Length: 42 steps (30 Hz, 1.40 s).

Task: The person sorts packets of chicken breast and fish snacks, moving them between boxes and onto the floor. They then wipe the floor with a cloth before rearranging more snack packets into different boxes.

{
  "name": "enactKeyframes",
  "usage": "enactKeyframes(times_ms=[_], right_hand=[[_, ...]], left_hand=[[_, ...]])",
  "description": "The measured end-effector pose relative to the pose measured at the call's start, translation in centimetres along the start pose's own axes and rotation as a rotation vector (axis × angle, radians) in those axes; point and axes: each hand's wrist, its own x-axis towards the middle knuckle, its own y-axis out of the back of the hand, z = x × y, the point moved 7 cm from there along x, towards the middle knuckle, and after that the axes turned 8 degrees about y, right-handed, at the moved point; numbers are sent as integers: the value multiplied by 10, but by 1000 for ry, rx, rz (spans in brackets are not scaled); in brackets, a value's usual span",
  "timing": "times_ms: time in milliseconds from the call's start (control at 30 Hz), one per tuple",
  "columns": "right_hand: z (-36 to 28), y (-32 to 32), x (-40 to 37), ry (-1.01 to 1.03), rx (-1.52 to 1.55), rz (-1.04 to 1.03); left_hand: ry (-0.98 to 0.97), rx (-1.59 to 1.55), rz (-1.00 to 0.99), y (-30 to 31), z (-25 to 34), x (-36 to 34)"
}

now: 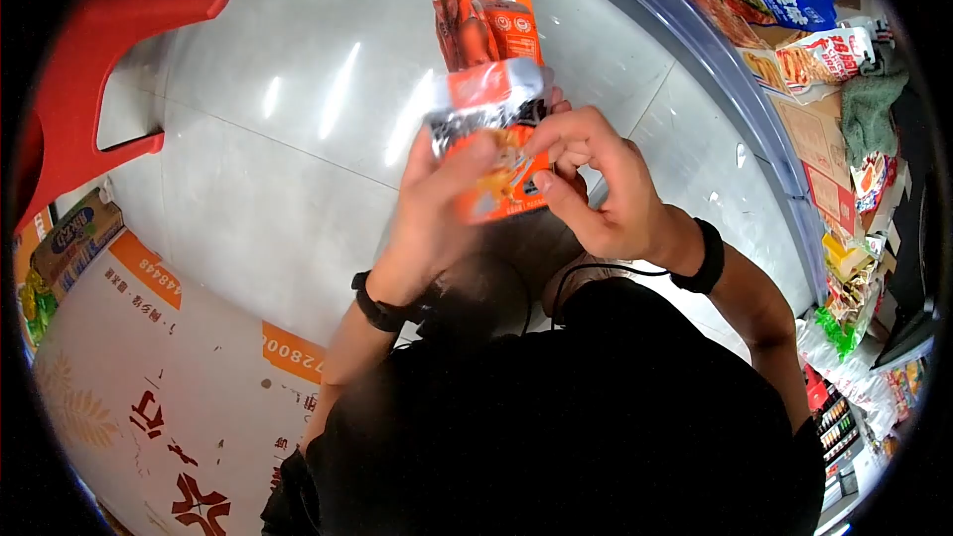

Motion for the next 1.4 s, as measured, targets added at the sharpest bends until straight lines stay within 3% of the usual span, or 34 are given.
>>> enactKeyframes(times_ms=[33,100,167,233,300,367,400,433,500,633,700,733,800,933,1000,1233,1300,1333,1400], right_hand=[[-4,-3,1,24,-38,-79],[-8,-7,2,47,-75,-157],[-18,-8,4,167,-211,-176],[-13,10,1,47,-286,-140],[1,30,4,99,-200,222],[23,37,18,78,-125,316],[32,44,24,57,-46,410],[35,48,29,59,-45,411],[47,43,41,-62,-362,218],[64,41,52,-75,-437,213],[51,49,50,1,-279,395],[43,48,50,1,-278,390],[4,56,39,230,-294,597],[-2,44,34,204,-339,482],[20,36,34,93,-284,374],[3,38,23,222,-84,519],[-14,32,18,359,-249,448],[-12,36,18,358,-248,446],[-30,16,14,713,-580,158]], left_hand=[[0,0,-1,-1,0,1],[51,-24,-210,-19,-2,3],[57,33,-200,-16,-1,3],[-41,-30,-70,0,11,3],[-27,-67,-31,22,23,5],[-186,-120,-288,18,47,9],[-185,-155,-239,18,52,9],[-187,-152,-240,19,54,9],[-147,-176,-284,18,55,10],[-72,-218,-363,18,41,9],[-84,-224,-362,14,35,7],[-61,-261,-286,16,30,6],[-42,-278,-201,22,23,7],[-10,-260,-170,16,20,14],[-24,-235,-156,15,21,17],[-40,-211,-238,13,24,16],[-33,-232,-300,7,26,13],[-28,-164,-223,6,26,10],[-23,-108,-98,4,26,7]])
